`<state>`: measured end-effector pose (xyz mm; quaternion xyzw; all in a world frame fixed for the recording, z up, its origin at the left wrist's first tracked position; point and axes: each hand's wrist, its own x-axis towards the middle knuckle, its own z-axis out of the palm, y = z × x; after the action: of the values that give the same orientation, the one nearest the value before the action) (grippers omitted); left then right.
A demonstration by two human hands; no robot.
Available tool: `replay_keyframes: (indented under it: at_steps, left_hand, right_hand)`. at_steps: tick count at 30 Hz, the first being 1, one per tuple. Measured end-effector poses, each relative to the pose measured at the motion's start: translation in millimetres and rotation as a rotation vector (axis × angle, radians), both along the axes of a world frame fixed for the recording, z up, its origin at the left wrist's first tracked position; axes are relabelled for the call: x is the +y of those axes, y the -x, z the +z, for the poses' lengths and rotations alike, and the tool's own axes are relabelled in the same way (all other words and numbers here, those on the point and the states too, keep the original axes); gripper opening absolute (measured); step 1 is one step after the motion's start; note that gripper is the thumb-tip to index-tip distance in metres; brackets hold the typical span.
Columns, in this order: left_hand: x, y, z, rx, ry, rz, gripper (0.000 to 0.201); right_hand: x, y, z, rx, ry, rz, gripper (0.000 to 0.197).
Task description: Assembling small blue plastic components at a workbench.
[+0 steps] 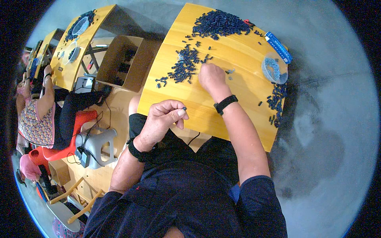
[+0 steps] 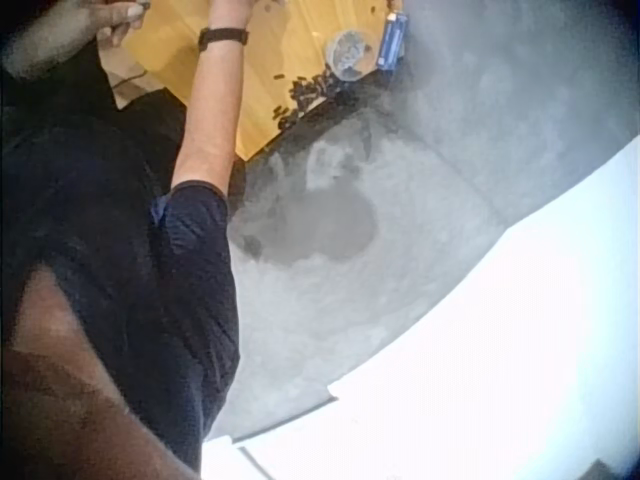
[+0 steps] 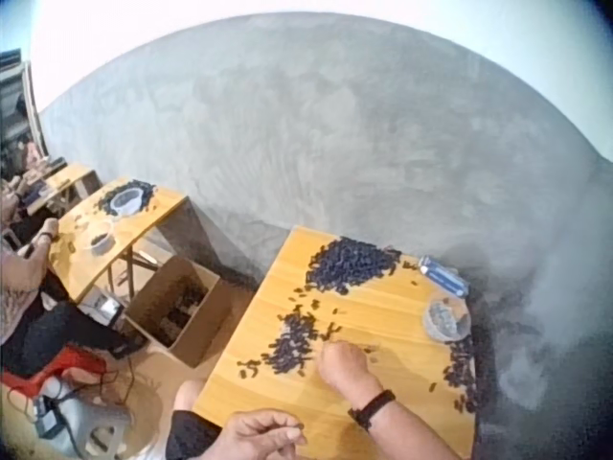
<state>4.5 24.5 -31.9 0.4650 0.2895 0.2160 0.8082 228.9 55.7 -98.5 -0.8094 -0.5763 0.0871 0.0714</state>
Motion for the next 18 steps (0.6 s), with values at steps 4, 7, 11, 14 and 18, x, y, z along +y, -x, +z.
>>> replay_keyframes:
  at_steps: [4, 7, 11, 14, 18]
  left_hand:
    - [-3, -1, 2, -0.011, -0.013, 0.009, 0.009]
    - [-6, -3, 6, -0.019, -0.008, 0.014, 0.008]
    - [-8, -4, 8, -0.051, -0.003, 0.021, 0.008]
    - [-9, -5, 12, -0.062, -0.007, 0.028, 0.008]
    - [-10, -6, 20, -0.122, -0.027, 0.034, 0.01]
  right_hand:
    - [-8, 2, -6, -0.121, -0.089, 0.1, 0.016]
    - [-17, -2, -15, -0.13, -0.152, 0.108, 0.014]
    - [-31, -9, -21, -0.007, -0.293, 0.073, 0.012]
    - [-45, -3, -10, 0.367, -0.467, 0.039, 0.01]
    - [-68, 7, 27, 1.087, -0.375, -0.261, 0.015]
